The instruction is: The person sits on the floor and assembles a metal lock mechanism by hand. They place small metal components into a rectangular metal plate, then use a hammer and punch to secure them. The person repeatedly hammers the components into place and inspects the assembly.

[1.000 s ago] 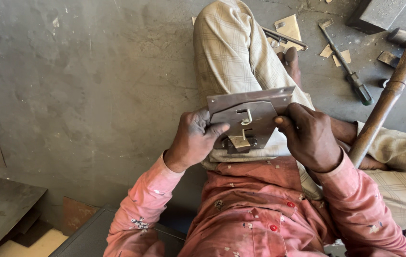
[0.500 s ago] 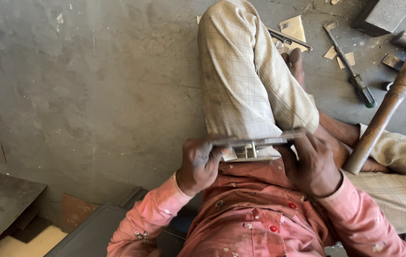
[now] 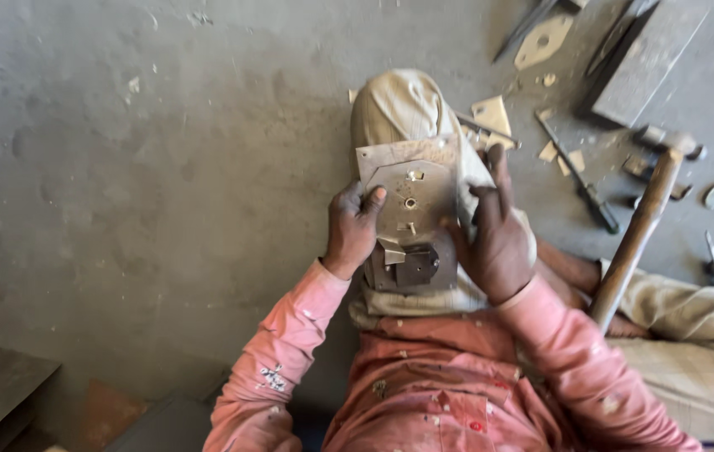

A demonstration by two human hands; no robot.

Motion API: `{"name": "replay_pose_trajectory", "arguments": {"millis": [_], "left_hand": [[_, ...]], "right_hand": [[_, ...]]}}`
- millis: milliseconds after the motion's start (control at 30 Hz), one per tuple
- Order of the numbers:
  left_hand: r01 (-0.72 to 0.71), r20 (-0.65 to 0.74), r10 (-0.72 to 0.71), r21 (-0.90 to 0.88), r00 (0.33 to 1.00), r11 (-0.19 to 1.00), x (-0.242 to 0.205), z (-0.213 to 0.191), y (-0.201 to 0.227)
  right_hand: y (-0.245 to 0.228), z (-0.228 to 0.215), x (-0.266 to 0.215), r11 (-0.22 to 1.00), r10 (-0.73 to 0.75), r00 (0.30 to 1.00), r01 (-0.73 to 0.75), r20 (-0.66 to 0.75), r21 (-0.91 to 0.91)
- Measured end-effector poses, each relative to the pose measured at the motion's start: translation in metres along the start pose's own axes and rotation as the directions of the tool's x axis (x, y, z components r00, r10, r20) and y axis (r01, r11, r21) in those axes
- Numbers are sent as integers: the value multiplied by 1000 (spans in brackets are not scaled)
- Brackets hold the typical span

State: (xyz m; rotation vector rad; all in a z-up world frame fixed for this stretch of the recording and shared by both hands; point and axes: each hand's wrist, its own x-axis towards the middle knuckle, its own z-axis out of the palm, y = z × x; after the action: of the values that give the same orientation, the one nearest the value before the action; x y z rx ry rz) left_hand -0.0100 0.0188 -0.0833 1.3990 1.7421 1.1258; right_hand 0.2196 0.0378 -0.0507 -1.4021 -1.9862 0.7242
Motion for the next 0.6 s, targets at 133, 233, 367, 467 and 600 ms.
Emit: {"name": "replay_pose_trajectory", "arguments": {"millis": [133,233,367,467,600], "left_hand": [[51,23,-50,-86,999,995,15,11,-17],[135,18,-134,-189,991,973,7,17,-27],[102,-79,-121,-211,989,972,-2,21,-40],[153,-123,-185,-229,975,961,0,29,-50],[124,-166,-177,-292,970,949,-7,32,-56]], "right_hand": [[-25,30,-17,877,-441,882,463,166,-130],[-32,46,-23,881,-396,893,435,213,-188],[-29,51,-23,798,-523,824,563,217,-213],[-24,49,-23,800,-556,820,572,138,-182],[-23,44,-36,846,-509,857,515,73,-137]]}}
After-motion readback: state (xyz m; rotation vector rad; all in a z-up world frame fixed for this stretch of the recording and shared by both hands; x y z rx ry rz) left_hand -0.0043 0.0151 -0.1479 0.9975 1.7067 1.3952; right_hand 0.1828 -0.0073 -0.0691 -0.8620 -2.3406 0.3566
